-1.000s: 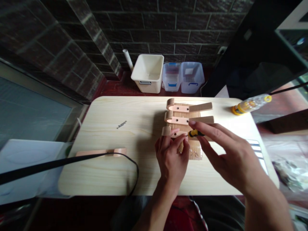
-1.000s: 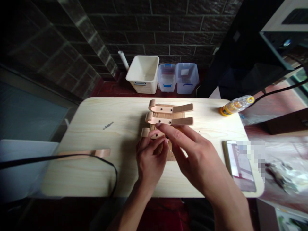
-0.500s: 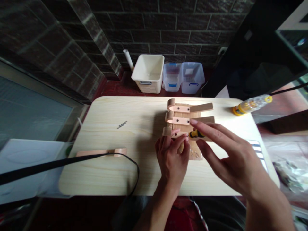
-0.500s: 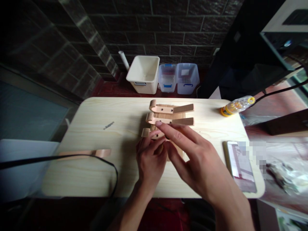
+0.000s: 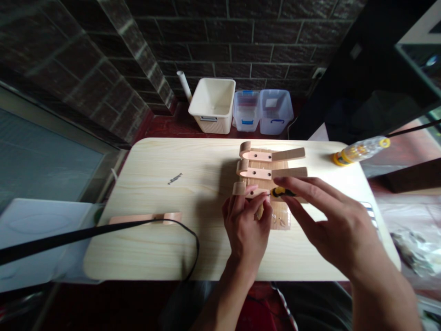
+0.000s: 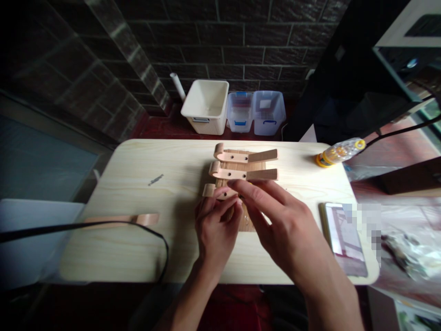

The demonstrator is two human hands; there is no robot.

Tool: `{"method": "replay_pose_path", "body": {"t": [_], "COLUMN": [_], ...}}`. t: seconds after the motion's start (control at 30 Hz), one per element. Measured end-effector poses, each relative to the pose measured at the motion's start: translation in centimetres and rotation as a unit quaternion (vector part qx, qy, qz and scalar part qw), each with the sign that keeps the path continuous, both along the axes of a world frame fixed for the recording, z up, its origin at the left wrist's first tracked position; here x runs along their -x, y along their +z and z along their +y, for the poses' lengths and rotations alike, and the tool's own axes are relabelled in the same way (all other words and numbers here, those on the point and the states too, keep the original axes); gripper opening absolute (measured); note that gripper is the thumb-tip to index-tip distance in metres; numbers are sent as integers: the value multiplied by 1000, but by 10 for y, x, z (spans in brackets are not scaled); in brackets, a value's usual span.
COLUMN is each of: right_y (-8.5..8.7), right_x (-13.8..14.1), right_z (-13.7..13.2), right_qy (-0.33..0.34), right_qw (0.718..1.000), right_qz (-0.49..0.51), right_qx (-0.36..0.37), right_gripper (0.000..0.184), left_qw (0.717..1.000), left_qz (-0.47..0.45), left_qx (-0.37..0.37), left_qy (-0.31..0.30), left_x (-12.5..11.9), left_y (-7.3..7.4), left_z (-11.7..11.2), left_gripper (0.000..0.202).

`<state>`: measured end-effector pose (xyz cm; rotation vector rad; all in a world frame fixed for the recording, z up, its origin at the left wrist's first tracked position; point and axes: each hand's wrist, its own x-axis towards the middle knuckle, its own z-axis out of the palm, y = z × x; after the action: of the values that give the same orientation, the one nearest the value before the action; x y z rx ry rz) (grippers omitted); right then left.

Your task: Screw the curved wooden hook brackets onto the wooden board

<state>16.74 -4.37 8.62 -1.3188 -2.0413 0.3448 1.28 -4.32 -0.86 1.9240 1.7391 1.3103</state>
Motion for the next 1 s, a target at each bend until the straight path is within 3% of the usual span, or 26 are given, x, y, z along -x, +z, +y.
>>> {"method": "replay_pose_path", "body": {"t": [0.33, 0.7, 1.0], "right_y": [1, -6, -1], "right_x": [4, 3, 4], "right_z": [0, 2, 0], "right_qy": [29, 3, 26], "right_qw": [1000, 1000, 999], "right_qz": [-12, 8, 14], "right_qx": [1, -3, 23], "right_gripper": [44, 37, 47], "left_qw": [1000, 1000, 1000], "left_qz": [13, -3, -4], "left_qx": [-10, -16, -8], "left_qy": [4, 3, 3], "left_x": [0, 0, 0], "left_y": [0, -1, 0], "left_z": [0, 1, 0], "left_gripper": [16, 18, 16]}}
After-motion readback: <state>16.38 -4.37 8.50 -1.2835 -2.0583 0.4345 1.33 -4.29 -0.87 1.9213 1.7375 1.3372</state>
